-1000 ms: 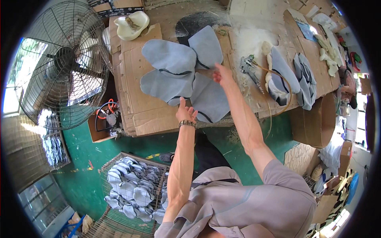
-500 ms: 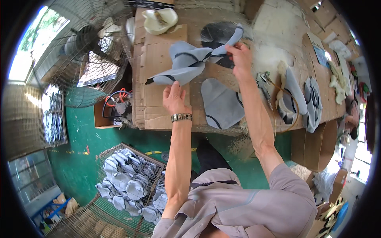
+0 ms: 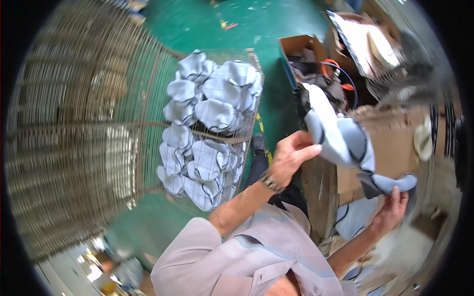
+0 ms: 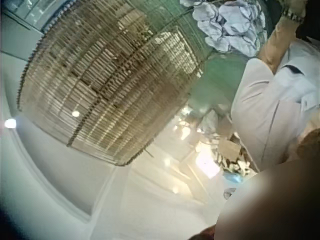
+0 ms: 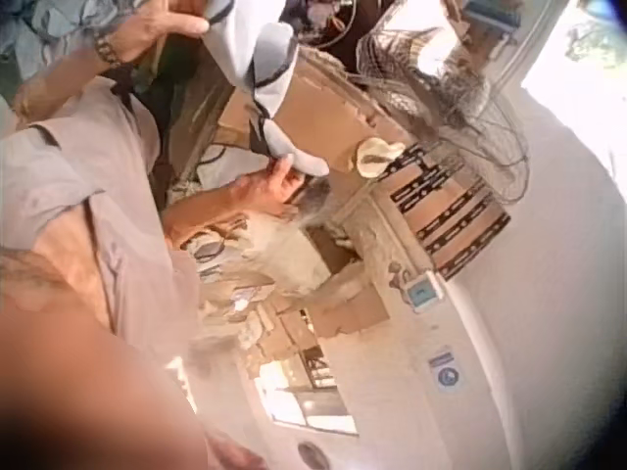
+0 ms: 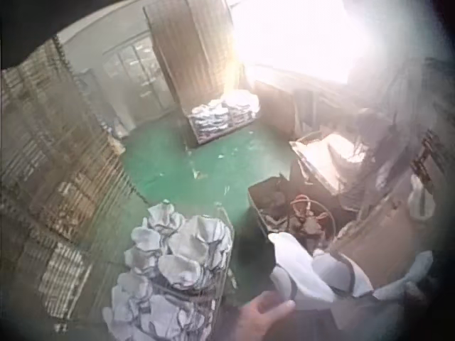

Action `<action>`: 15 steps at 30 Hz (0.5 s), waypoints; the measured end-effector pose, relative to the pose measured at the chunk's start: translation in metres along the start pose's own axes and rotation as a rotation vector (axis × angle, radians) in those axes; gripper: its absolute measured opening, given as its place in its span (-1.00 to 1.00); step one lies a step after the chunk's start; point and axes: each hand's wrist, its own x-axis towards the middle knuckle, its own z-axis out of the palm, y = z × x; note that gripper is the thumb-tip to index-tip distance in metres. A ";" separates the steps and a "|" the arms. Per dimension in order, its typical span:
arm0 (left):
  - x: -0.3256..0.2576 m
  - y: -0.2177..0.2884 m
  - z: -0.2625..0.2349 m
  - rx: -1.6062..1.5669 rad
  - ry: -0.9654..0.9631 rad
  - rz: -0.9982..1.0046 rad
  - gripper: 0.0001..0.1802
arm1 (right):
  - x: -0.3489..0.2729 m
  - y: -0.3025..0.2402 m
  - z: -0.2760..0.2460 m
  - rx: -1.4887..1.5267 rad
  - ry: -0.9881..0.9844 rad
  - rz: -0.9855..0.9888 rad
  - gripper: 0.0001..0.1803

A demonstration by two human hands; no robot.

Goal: Applying adhesive and organizing foam pieces for shoe or garment assembly at a factory workbench.

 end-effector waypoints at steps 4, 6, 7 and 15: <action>-0.035 0.027 -0.125 -0.158 0.334 0.121 -0.75 | -0.009 0.063 0.151 -0.015 -0.280 0.182 -0.74; -0.040 0.034 -0.184 -0.242 0.477 0.181 -0.78 | -0.025 0.076 0.248 -0.092 -0.373 0.227 -0.70; -0.041 0.034 -0.216 -0.254 0.554 0.208 -0.78 | -0.026 0.091 0.292 -0.127 -0.460 0.255 -0.68; -0.025 0.086 -0.379 -0.385 0.923 0.494 -0.84 | -0.066 0.134 0.602 -0.273 -0.864 0.225 -0.58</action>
